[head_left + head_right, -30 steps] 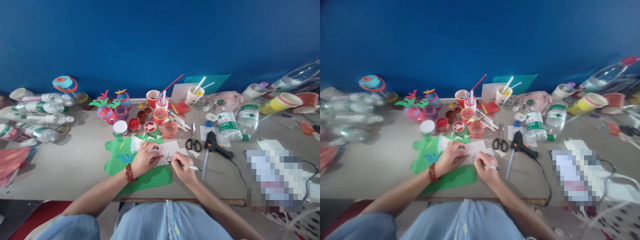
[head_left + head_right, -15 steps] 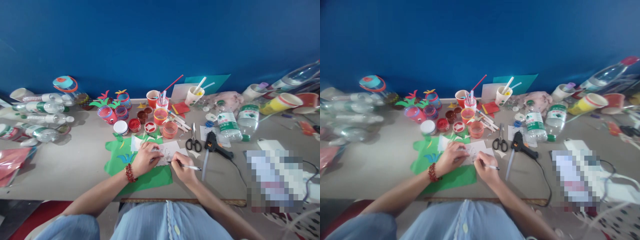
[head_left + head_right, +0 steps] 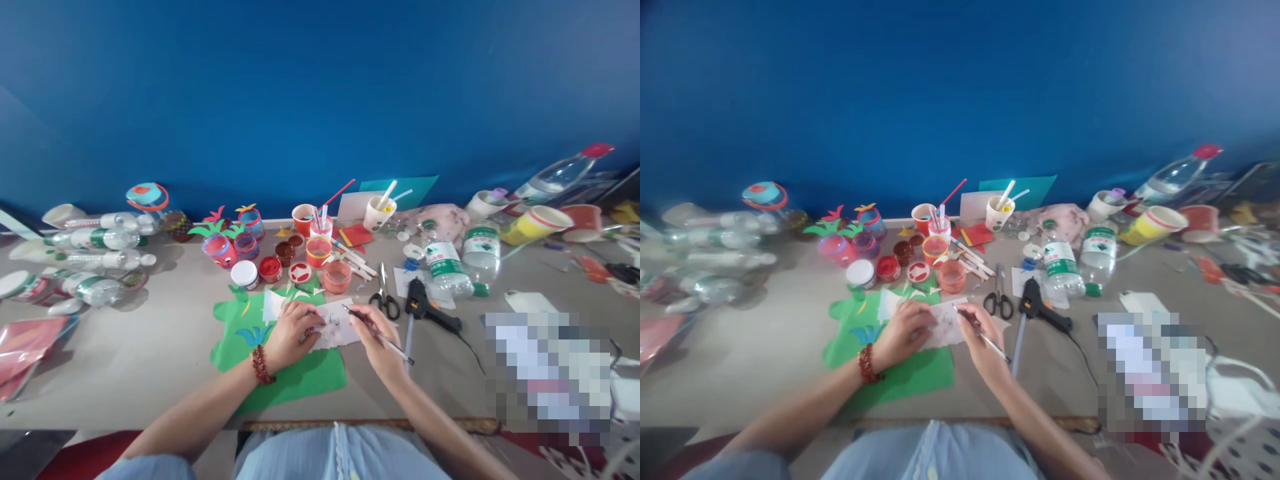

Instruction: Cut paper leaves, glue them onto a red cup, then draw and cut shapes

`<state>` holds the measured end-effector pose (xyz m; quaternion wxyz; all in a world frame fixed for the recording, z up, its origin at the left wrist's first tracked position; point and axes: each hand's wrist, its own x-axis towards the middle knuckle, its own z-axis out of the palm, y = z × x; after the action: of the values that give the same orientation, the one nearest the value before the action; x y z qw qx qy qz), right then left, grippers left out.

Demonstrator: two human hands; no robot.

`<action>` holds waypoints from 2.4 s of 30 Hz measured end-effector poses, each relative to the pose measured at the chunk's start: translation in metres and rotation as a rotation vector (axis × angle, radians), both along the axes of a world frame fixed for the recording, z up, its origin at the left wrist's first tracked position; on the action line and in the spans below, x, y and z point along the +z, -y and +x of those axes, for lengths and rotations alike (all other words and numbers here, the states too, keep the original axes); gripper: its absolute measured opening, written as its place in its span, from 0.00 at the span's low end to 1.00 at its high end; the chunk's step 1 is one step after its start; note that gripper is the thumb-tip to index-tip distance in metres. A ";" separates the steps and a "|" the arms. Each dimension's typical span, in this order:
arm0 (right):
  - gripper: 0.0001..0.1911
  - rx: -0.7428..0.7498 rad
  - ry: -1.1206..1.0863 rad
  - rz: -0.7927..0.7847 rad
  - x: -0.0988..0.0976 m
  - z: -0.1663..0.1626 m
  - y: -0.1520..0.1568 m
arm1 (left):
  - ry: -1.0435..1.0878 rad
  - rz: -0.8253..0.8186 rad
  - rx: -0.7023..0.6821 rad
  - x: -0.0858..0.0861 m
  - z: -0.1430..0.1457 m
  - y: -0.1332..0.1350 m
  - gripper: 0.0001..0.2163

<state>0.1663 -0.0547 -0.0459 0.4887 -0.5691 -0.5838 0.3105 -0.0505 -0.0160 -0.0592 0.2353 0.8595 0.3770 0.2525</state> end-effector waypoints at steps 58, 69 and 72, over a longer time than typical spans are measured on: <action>0.18 0.096 1.277 0.290 0.039 0.084 -0.155 | 0.062 0.023 0.050 -0.009 0.004 0.006 0.10; 0.11 0.346 0.678 0.177 0.015 0.038 -0.026 | 0.028 0.037 0.047 -0.006 0.003 0.008 0.09; 0.16 0.432 0.647 0.172 0.011 0.024 -0.016 | 0.020 0.046 0.029 -0.003 0.003 0.008 0.09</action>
<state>0.1907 -0.0384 -0.0347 0.2487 -0.4587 -0.8378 0.1609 -0.0473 -0.0240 -0.0621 0.2155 0.8564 0.3814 0.2731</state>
